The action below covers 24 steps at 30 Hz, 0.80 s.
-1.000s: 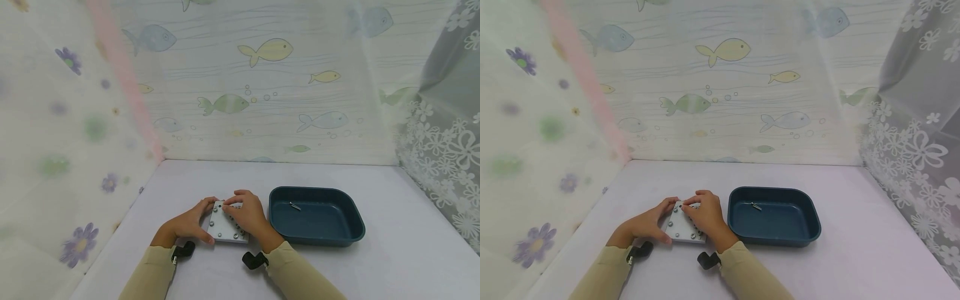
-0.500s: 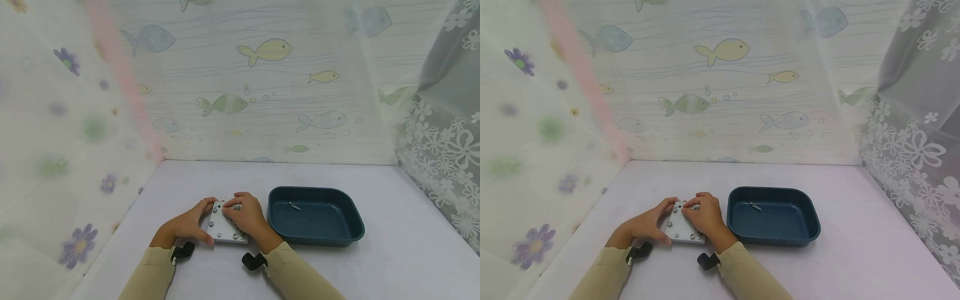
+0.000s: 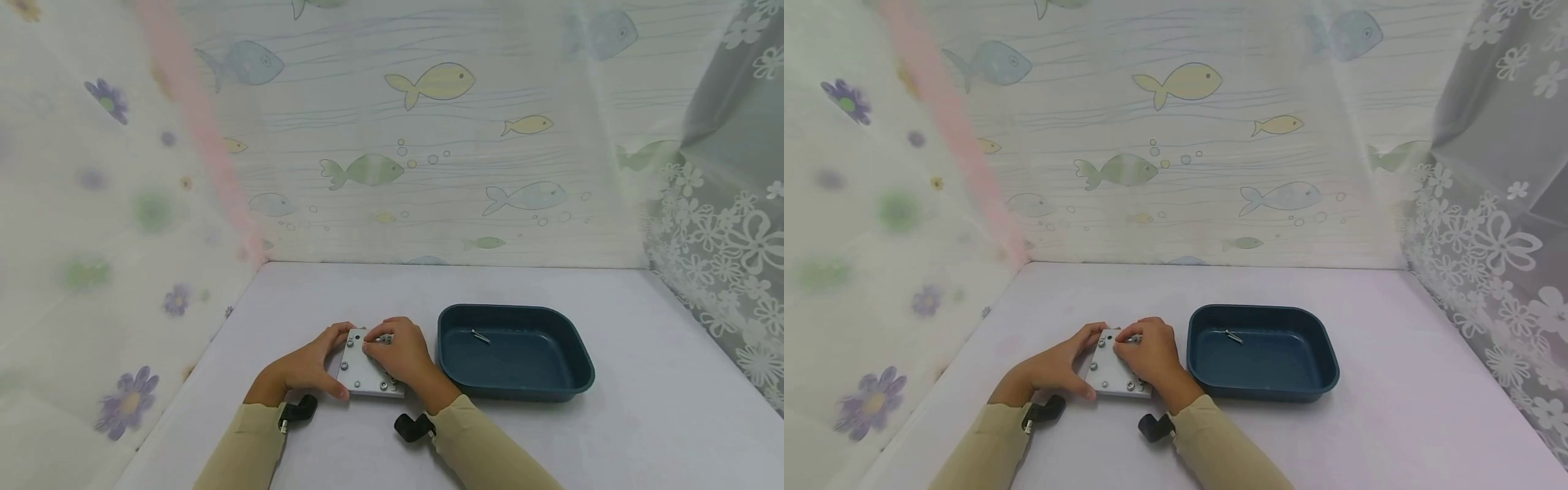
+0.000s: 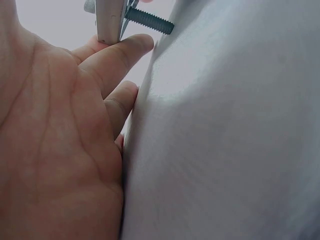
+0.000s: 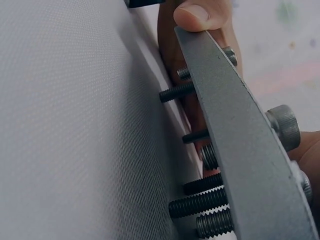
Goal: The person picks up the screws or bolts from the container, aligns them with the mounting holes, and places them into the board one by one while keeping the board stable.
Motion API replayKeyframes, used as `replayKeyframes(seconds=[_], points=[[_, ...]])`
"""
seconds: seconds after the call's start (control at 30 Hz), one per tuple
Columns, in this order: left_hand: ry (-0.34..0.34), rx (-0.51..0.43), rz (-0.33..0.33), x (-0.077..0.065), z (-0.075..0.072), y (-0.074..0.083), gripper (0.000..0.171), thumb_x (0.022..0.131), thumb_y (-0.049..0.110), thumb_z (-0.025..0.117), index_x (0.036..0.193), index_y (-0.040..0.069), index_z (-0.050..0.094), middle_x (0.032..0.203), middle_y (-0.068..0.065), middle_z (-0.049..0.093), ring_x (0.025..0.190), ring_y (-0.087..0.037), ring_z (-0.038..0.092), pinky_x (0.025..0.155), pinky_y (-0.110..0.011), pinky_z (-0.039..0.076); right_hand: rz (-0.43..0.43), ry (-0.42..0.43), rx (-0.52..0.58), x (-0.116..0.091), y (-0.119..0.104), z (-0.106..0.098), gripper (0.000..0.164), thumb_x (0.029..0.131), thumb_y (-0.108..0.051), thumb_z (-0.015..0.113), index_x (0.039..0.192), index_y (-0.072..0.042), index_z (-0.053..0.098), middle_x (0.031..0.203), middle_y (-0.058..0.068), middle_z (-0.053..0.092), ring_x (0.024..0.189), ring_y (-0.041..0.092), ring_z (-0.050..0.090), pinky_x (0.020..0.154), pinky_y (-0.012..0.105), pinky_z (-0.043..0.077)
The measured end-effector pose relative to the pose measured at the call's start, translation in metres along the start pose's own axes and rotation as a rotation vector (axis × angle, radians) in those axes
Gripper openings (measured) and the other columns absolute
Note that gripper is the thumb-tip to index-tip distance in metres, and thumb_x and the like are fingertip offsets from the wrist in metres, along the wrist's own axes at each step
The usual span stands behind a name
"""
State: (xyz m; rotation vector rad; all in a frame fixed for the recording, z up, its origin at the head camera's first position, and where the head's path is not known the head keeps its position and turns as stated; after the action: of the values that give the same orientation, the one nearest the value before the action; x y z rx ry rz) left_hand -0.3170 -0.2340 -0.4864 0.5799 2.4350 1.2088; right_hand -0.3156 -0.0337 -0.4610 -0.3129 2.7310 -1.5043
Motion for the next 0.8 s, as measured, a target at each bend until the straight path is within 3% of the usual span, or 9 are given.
replayKeyframes(seconds=[0.27, 0.8], points=[[-0.008, -0.017, -0.006, -0.001, 0.000, 0.002, 0.133, 0.054, 0.041, 0.099, 0.162, 0.020, 0.022, 0.164, 0.009, 0.040, 0.155, -0.017, 0.022, 0.127, -0.060, 0.007, 0.005, 0.004, -0.011, 0.000, -0.002, -0.002, 0.004, 0.087, -0.031, 0.081, 0.089, -0.035, 0.080, 0.130, 0.001, 0.065, 0.134, 0.028, 0.055, 0.112, 0.054, 0.044], [-0.002, -0.026, -0.017, 0.000, 0.000, 0.001, 0.131, 0.055, 0.038, 0.099, 0.161, 0.021, 0.023, 0.163, 0.009, 0.042, 0.151, -0.019, 0.027, 0.127, -0.063, 0.008, -0.035, 0.006, -0.054, -0.003, -0.021, -0.017, 0.012, 0.089, -0.029, 0.080, 0.100, -0.025, 0.081, 0.143, 0.006, 0.059, 0.142, 0.033, 0.046, 0.114, 0.058, 0.042]])
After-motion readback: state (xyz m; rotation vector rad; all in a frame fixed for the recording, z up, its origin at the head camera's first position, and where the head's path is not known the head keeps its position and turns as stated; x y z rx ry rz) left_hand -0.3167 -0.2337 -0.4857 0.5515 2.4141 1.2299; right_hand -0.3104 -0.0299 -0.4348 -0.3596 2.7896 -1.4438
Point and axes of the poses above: each hand's wrist, its own x-axis towards the middle knuckle, its own z-axis out of the palm, y = z × x, the point moved 5 cm from there along x, towards the middle knuckle
